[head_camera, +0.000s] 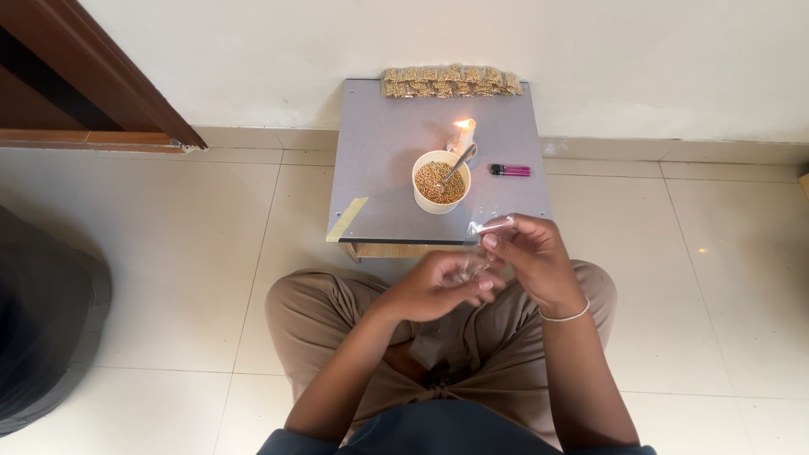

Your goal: Filling small plastic bags with beads and sealing them using a candle flame

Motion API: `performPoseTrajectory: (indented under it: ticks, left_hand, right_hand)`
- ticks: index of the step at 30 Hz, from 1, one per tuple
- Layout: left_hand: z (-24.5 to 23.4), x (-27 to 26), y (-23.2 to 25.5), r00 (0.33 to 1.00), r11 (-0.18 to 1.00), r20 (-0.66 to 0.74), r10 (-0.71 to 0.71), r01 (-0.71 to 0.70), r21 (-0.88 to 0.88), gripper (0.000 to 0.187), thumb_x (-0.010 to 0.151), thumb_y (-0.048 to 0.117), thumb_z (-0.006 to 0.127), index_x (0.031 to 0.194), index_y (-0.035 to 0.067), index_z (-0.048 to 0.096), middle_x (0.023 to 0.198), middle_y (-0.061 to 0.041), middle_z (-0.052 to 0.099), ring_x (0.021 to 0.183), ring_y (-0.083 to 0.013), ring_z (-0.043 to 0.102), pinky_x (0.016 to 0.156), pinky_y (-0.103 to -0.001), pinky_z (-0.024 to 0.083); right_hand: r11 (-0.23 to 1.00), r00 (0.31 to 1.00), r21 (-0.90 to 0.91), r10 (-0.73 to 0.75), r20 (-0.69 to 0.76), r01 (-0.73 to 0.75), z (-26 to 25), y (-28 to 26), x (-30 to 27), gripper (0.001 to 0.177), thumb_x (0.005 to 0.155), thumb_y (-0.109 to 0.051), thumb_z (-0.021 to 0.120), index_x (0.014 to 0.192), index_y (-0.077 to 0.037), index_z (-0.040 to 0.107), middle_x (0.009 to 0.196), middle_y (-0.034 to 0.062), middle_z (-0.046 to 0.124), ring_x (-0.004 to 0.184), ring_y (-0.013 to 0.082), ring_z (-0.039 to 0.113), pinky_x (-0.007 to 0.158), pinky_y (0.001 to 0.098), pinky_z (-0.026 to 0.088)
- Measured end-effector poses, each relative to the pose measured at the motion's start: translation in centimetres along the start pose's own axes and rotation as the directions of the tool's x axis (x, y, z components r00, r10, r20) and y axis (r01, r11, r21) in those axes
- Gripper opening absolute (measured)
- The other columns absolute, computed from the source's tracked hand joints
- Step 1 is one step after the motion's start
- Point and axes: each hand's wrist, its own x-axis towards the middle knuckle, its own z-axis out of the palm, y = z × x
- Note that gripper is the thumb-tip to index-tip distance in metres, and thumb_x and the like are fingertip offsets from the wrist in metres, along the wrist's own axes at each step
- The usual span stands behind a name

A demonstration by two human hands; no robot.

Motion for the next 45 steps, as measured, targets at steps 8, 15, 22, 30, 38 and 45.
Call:
performPoseTrajectory:
  ticks: [8, 15, 22, 30, 38, 45]
  left_hand:
    - [-1.5, 2.1, 0.9, 0.898, 0.974, -0.382, 0.221, -0.182, 0.137, 0.023, 0.096, 0.009, 0.073, 0.115, -0.004, 0.071, 0.098, -0.02, 0.076, 0.079, -0.0247, 0.076, 0.071, -0.036, 0.066]
    - [-2.3, 1.4, -2.5, 0.855, 0.991, -0.506, 0.109, -0.132, -0.01, 0.017, 0.096, 0.005, 0.071, 0.111, -0.003, 0.073, 0.093, -0.02, 0.074, 0.075, -0.0191, 0.073, 0.069, -0.032, 0.065]
    - [-0.9, -1.2, -6.1, 0.799, 0.992, -0.601, -0.015, -0.062, -0.108, 0.016, 0.093, 0.001, 0.073, 0.108, -0.006, 0.073, 0.09, -0.021, 0.076, 0.075, -0.0202, 0.075, 0.072, -0.034, 0.065]
    - [-0.7, -3.4, -8.1, 0.706, 0.981, -0.696, -0.128, -0.012, -0.192, 0.015, 0.091, -0.004, 0.073, 0.105, -0.009, 0.073, 0.089, -0.023, 0.077, 0.079, -0.0245, 0.079, 0.073, -0.036, 0.068]
    - [-1.0, -3.5, -7.0, 0.671, 0.986, -0.736, -0.093, -0.042, -0.163, 0.017, 0.092, -0.002, 0.073, 0.108, -0.008, 0.073, 0.093, -0.024, 0.077, 0.081, -0.0256, 0.078, 0.075, -0.038, 0.068]
    - [-3.2, -0.4, -6.1, 0.622, 0.978, -0.78, -0.075, -0.108, -0.18, 0.02, 0.087, -0.003, 0.078, 0.104, -0.011, 0.072, 0.091, -0.026, 0.076, 0.077, -0.026, 0.077, 0.071, -0.037, 0.068]
  right_hand:
    - [0.918, 0.985, -0.358, -0.149, 0.089, 0.171, 1.7, -3.3, 0.1, 0.016, 0.08, 0.007, 0.083, 0.095, 0.002, 0.08, 0.065, 0.0116, 0.07, 0.066, 0.014, 0.064, 0.061, 0.031, 0.055]
    - [0.912, 0.997, -0.406, -0.072, -0.01, 0.062, -1.2, -1.2, 0.7, 0.014, 0.081, 0.009, 0.08, 0.093, 0.002, 0.078, 0.071, 0.0119, 0.073, 0.071, 0.0138, 0.065, 0.067, 0.0324, 0.056]
    - [0.78, 0.961, -0.614, -0.062, -0.27, -0.122, -8.1, 5.9, 4.4, 0.007, 0.09, -0.004, 0.079, 0.094, -0.009, 0.079, 0.068, 0.0051, 0.067, 0.061, 0.0101, 0.056, 0.058, 0.0248, 0.049]
    - [0.687, 0.951, -0.726, -0.226, -0.213, 0.001, -6.1, 9.4, 8.8, 0.02, 0.081, -0.005, 0.087, 0.099, -0.011, 0.08, 0.087, 0.0086, 0.076, 0.073, 0.0227, 0.07, 0.066, 0.0313, 0.057]
    - [0.399, 0.968, -0.896, -0.07, -0.241, -0.195, -3.7, 9.5, 13.8, 0.031, 0.084, -0.04, 0.082, 0.087, -0.011, 0.072, 0.073, 0.0067, 0.072, 0.072, 0.0316, 0.073, 0.064, 0.0419, 0.058]
    - [0.887, 0.97, -0.408, 0.148, -0.192, -0.216, -2.2, 7.4, 10.1, 0.018, 0.098, -0.026, 0.073, 0.087, -0.011, 0.072, 0.059, 0.0019, 0.056, 0.049, 0.0092, 0.051, 0.045, 0.0205, 0.041]
